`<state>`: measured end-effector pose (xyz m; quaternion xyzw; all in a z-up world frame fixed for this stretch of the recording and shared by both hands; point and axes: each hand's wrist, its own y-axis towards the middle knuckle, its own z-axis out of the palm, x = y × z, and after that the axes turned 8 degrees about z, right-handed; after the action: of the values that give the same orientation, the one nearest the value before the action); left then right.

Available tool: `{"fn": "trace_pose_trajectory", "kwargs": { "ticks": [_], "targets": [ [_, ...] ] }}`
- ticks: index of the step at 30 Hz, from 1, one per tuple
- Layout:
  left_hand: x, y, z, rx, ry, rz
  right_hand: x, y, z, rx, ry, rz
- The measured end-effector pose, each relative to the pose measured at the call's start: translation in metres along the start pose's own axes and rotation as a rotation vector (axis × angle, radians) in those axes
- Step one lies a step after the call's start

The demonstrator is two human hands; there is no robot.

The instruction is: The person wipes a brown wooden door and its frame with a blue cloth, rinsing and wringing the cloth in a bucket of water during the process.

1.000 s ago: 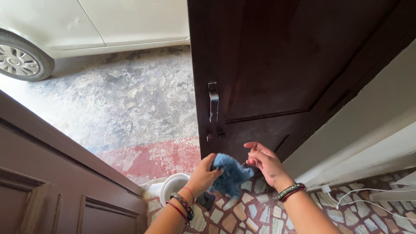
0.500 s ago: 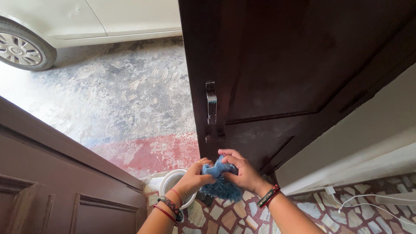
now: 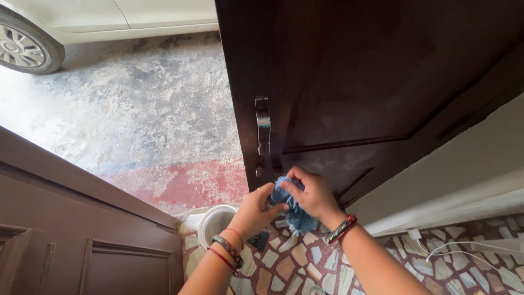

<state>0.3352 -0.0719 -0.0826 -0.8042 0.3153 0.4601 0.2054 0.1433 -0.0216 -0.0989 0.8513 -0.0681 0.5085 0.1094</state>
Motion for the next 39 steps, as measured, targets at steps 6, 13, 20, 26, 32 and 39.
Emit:
{"fn": "trace_pose_trajectory", "kwargs": {
  "ticks": [6, 13, 20, 26, 32, 39],
  "targets": [
    [0.049, 0.014, 0.000, -0.181, 0.028, 0.216, -0.059, 0.021, -0.012, 0.478, -0.152, 0.245],
    [0.068, 0.031, -0.008, -0.523, -0.025, 0.084, -0.090, 0.029, 0.005, 0.394, 0.373, 0.326],
    [0.064, 0.044, -0.004, -0.617, -0.058, 0.091, -0.063, 0.039, 0.023, -0.323, -0.138, 0.212],
    [0.069, 0.050, 0.002, -0.768, -0.133, 0.005, -0.062, 0.043, 0.058, -0.655, -0.068, 0.254],
    [0.086, 0.049, 0.016, -0.924, -0.151, -0.116, -0.067, 0.034, 0.033, -0.396, 0.096, 0.246],
    [0.093, 0.059, 0.035, -0.948, -0.205, -0.078, -0.060, 0.035, 0.035, -0.582, 0.013, 0.338]
  ]
}}
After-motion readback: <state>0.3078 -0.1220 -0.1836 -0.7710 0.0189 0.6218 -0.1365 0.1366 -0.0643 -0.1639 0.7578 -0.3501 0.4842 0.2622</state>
